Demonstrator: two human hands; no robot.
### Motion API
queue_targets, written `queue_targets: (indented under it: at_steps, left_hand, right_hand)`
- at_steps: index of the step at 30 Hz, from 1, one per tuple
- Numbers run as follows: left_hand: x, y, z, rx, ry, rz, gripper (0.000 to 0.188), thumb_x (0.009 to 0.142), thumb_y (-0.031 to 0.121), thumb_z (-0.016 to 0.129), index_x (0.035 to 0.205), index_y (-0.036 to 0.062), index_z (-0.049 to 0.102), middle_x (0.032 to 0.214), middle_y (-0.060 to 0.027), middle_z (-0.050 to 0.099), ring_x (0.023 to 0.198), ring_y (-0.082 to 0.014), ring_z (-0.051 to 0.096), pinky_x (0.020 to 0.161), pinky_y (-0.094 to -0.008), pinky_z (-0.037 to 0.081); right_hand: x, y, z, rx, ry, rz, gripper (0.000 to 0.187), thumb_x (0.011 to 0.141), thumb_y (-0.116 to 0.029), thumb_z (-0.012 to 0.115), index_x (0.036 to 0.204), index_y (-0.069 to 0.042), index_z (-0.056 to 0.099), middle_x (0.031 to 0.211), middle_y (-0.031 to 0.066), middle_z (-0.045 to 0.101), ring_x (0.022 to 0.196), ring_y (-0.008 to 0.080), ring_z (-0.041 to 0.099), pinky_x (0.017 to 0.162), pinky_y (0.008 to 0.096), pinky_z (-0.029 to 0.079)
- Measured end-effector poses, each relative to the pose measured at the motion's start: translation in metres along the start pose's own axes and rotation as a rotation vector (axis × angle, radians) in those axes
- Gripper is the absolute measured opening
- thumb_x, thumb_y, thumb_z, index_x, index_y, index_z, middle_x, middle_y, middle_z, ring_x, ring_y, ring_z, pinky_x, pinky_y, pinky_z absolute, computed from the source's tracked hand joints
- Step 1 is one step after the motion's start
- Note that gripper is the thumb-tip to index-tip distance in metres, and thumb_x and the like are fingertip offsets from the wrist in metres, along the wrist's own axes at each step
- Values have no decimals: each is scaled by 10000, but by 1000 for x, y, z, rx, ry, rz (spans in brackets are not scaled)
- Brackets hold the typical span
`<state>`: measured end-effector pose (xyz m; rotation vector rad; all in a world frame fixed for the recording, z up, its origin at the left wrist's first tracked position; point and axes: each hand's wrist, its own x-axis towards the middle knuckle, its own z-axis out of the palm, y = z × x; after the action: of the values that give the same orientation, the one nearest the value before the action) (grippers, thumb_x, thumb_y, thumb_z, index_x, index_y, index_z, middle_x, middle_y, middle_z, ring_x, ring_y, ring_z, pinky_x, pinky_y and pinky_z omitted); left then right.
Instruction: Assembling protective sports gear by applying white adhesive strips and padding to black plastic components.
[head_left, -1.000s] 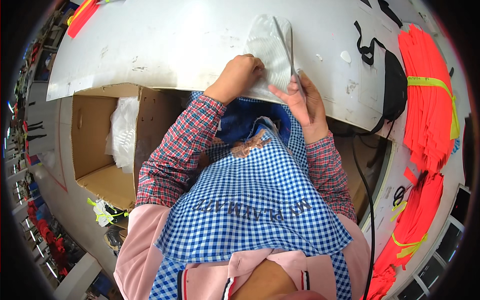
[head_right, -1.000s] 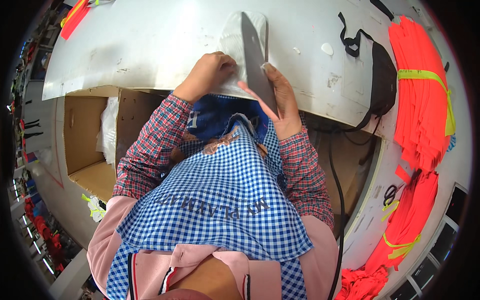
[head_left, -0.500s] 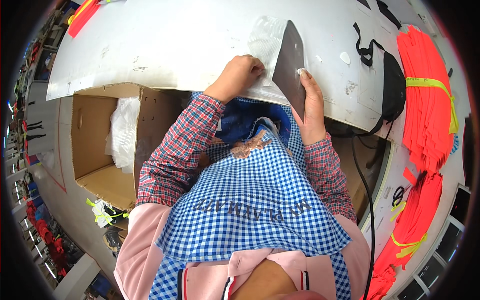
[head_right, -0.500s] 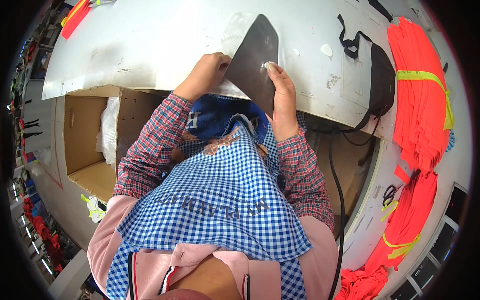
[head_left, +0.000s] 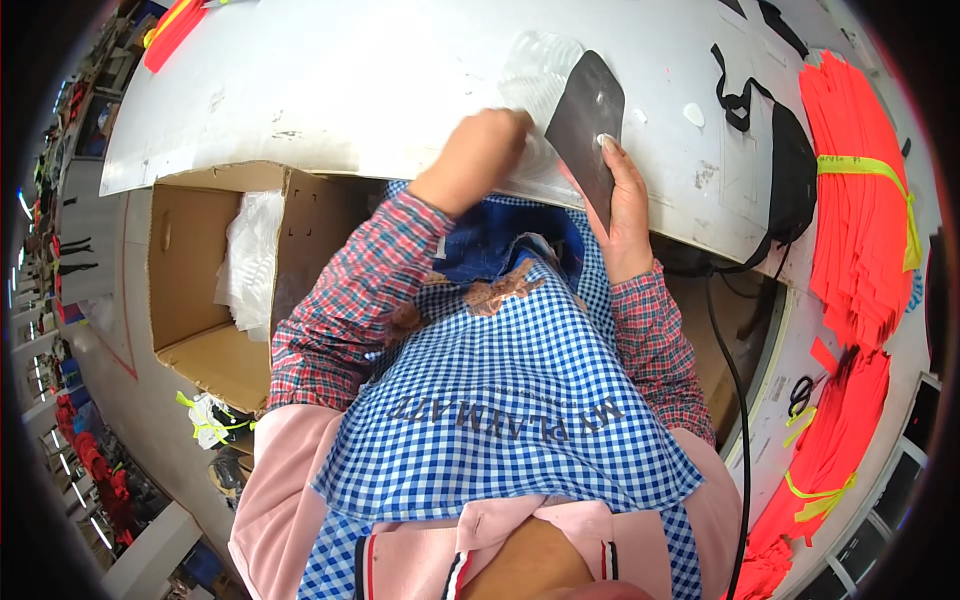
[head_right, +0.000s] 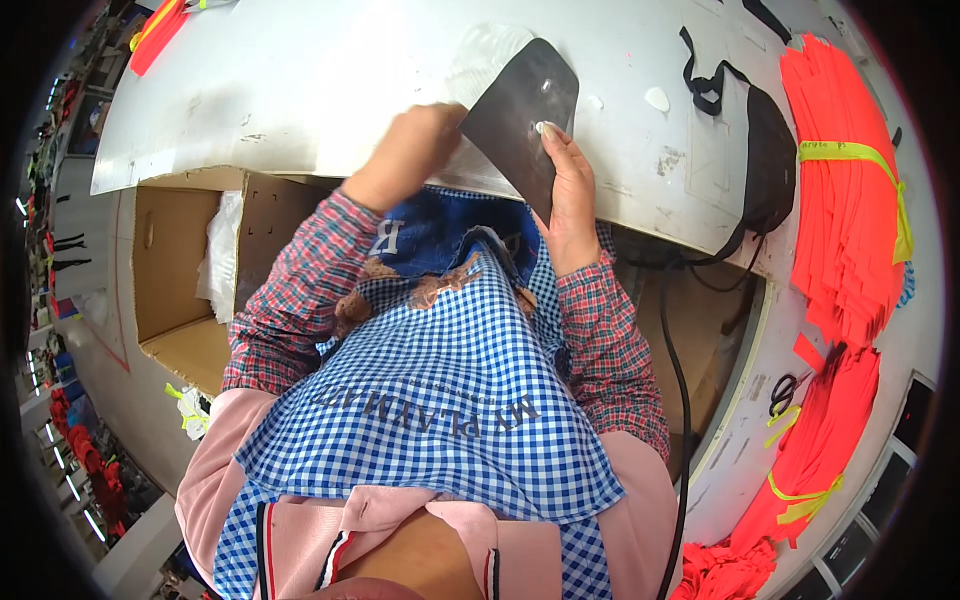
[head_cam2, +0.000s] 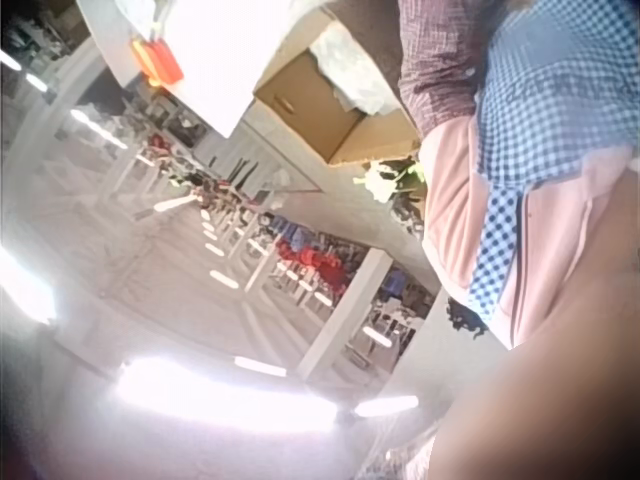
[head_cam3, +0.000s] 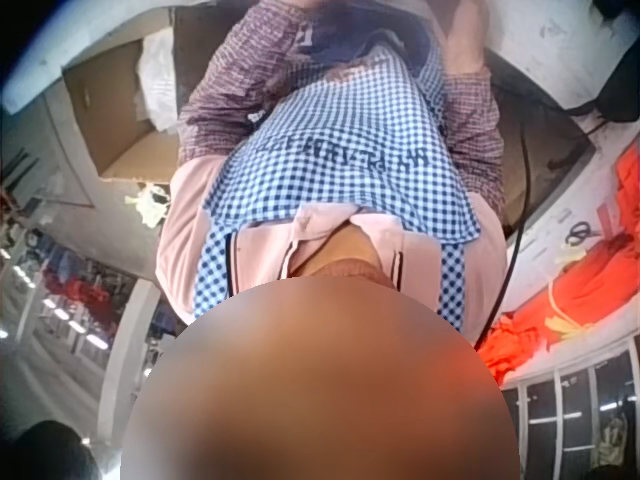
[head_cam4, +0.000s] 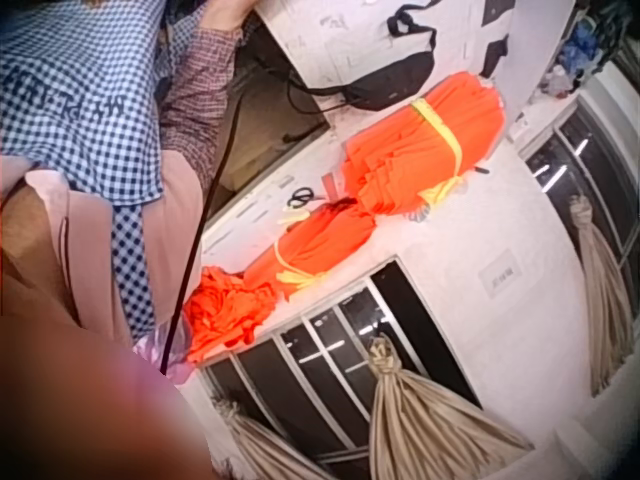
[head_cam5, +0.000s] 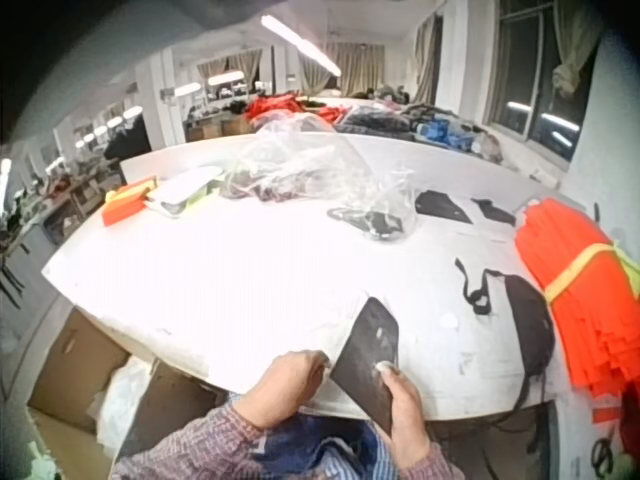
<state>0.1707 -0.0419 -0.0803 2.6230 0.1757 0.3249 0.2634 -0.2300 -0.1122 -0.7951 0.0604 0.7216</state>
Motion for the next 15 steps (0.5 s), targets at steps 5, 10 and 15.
queue_targets:
  at_steps: [5, 10, 15]
  left_hand:
    - [-21, -40, -100, -749, 138, -448, 283, 1008, 203, 550, 1174, -15, 623, 1047, -133, 719, 927, -201, 727, 787, -293, 582]
    - [-119, -94, -206, -695, 660, -563, 355, 993, 197, 576, 1215, -79, 599, 1113, -161, 688, 1078, -219, 674, 941, -314, 529]
    - [-262, -151, -268, -474, 1182, -679, 226, 988, 114, 590, 1072, -93, 620, 1081, -152, 680, 1023, -230, 670, 912, -296, 556]
  right_hand:
    - [0, 1, -2, 24, -20, 16, 196, 961, -130, 647, 1128, -31, 628, 1095, 86, 692, 980, 190, 678, 869, 314, 563]
    - [-3, -1, -3, -37, 12, -4, 191, 954, -115, 648, 1127, -33, 627, 1085, 85, 694, 972, 184, 679, 863, 309, 564]
    - [-2, 2, -5, -94, -22, 43, 285, 957, -161, 648, 1207, -27, 632, 1180, 76, 667, 1069, 183, 638, 942, 308, 510]
